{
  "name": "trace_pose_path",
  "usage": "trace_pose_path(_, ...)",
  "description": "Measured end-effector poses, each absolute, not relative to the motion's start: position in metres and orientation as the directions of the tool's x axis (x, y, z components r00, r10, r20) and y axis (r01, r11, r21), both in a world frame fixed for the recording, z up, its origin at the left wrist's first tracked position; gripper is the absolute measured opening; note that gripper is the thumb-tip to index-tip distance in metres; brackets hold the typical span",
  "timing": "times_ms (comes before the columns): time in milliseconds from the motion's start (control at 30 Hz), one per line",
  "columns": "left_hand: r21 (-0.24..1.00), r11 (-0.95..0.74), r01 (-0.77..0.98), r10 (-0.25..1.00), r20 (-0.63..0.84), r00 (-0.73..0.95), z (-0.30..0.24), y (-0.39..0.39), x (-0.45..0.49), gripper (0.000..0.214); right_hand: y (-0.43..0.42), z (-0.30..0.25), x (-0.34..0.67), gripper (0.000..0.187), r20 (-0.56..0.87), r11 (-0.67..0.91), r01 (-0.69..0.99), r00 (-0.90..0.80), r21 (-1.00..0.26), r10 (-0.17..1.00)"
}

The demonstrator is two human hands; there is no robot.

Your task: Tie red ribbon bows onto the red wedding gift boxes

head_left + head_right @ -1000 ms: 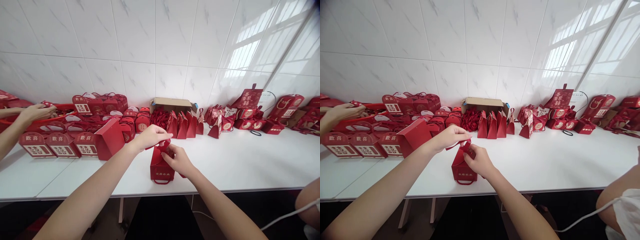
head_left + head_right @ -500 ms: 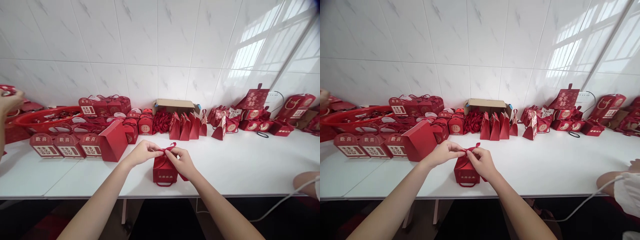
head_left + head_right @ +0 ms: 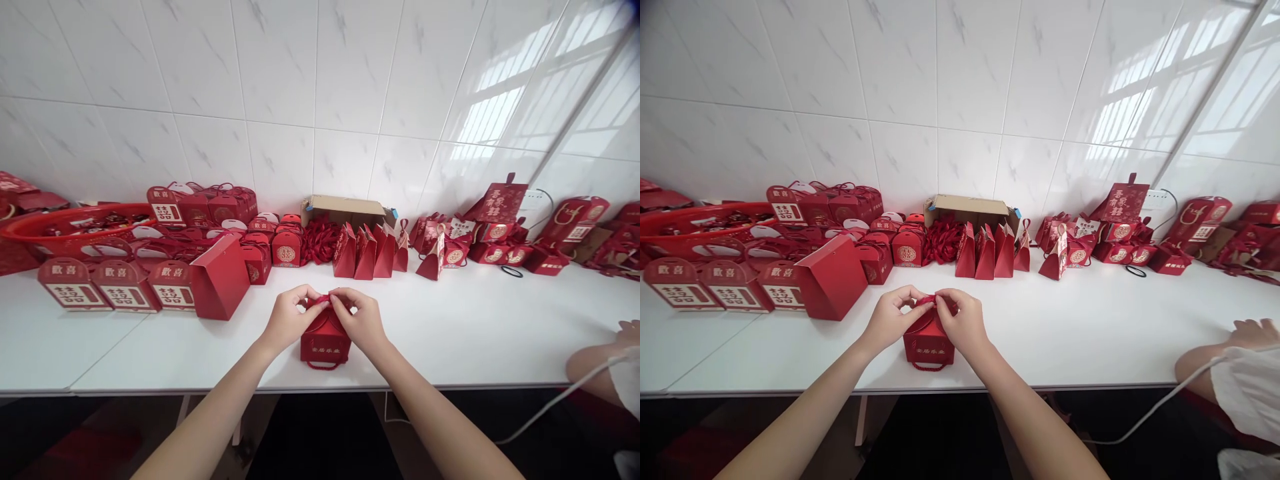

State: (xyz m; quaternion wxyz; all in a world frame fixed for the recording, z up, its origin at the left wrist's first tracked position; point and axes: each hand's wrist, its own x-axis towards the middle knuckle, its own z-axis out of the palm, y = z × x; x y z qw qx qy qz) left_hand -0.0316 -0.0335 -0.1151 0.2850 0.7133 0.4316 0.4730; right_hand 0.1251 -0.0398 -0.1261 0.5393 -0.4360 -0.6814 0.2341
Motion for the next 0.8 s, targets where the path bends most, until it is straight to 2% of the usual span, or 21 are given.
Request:
trace_pose_path(200,0.818,-0.484,0.311,0.875,0.460,0.152,-0.122,-0.031,-0.031,0.014,-0.043,-0.135,0.130,0.017,0.640,0.594,0.487,-0.089,-0.640,0.763)
trace_pose_path(300,0.811,-0.493,0.315,0.870,0.467,0.159,-0.122,-0.030,-0.032,0.013,-0.042,-0.138,0.130,0.018,0.643,0.579,0.522,-0.075,-0.626,0.762)
trace_pose_path(400,0.801,-0.483,0.355,0.873,0.471,0.126,-0.120,-0.029,-0.032,0.012,-0.039,-0.134,0.131,0.016,0.536,0.496,0.494,-0.070,-0.714,0.841)
trace_pose_path(533,0.850,-0.422,0.315,0.905,0.414,0.097,-0.123,-0.029,-0.031,0.014,-0.035,-0.127,0.135,0.022,0.351,0.401,0.259,-0.219,-0.879,0.910)
trace_pose_path(633,0.884,-0.405,0.234,0.914,0.384,0.133,-0.127,-0.026,-0.028,0.015,-0.035,-0.129,0.134,0.026,0.301,0.347,0.125,-0.288,-0.929,0.909)
trace_pose_path(800,0.881,-0.429,0.201,0.903,0.416,0.104,-0.130,-0.024,-0.029,0.016,-0.037,-0.138,0.126,0.031,0.298,0.310,0.113,-0.114,-0.944,0.948)
